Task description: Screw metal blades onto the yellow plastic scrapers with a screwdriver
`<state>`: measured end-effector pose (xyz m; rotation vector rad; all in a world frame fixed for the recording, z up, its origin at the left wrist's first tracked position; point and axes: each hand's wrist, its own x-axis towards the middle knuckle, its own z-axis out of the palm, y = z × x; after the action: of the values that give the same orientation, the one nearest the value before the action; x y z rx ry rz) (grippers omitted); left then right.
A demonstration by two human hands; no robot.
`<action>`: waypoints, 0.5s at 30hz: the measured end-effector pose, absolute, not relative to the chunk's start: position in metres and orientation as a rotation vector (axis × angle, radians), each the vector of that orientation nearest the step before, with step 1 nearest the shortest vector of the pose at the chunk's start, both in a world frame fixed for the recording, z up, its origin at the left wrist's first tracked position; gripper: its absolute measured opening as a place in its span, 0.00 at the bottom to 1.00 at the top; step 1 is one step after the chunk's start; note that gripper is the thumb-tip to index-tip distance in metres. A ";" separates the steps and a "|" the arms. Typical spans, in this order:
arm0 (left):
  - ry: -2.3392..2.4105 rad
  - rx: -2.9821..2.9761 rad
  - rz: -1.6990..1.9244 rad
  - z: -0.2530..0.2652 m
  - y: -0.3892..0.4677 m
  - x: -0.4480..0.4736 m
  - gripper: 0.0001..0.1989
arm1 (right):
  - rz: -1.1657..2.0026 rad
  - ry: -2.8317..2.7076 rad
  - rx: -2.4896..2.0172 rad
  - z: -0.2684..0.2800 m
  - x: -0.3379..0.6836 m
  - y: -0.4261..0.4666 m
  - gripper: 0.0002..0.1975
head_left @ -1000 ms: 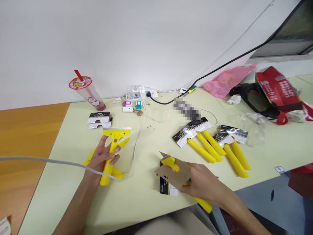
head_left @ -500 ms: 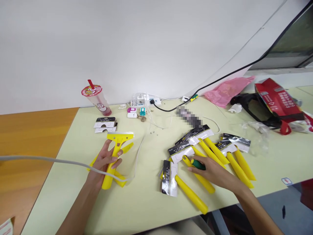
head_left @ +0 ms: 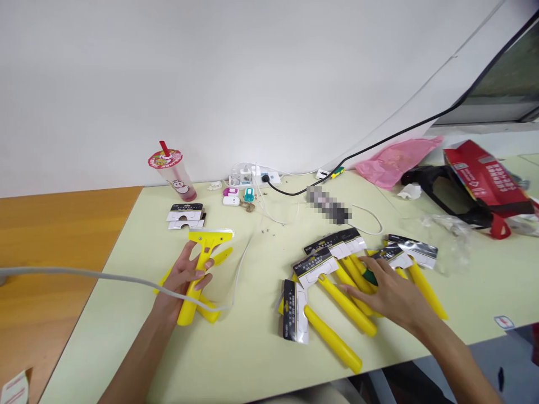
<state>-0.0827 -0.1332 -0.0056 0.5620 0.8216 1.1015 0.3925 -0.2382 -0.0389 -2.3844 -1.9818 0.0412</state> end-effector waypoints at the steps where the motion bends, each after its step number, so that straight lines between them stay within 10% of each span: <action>1: 0.819 0.559 1.104 -0.006 -0.133 -0.083 0.36 | 0.028 -1.966 -2.379 -0.041 0.388 -0.246 0.44; 15: 0.828 0.595 1.090 -0.007 -0.132 -0.081 0.35 | 0.266 -1.825 -2.578 -0.039 0.386 -0.248 0.41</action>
<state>-0.0815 -0.1320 -0.0071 0.5950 0.8285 1.0903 0.3858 -0.2479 -0.0390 -2.5778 -1.8248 0.2665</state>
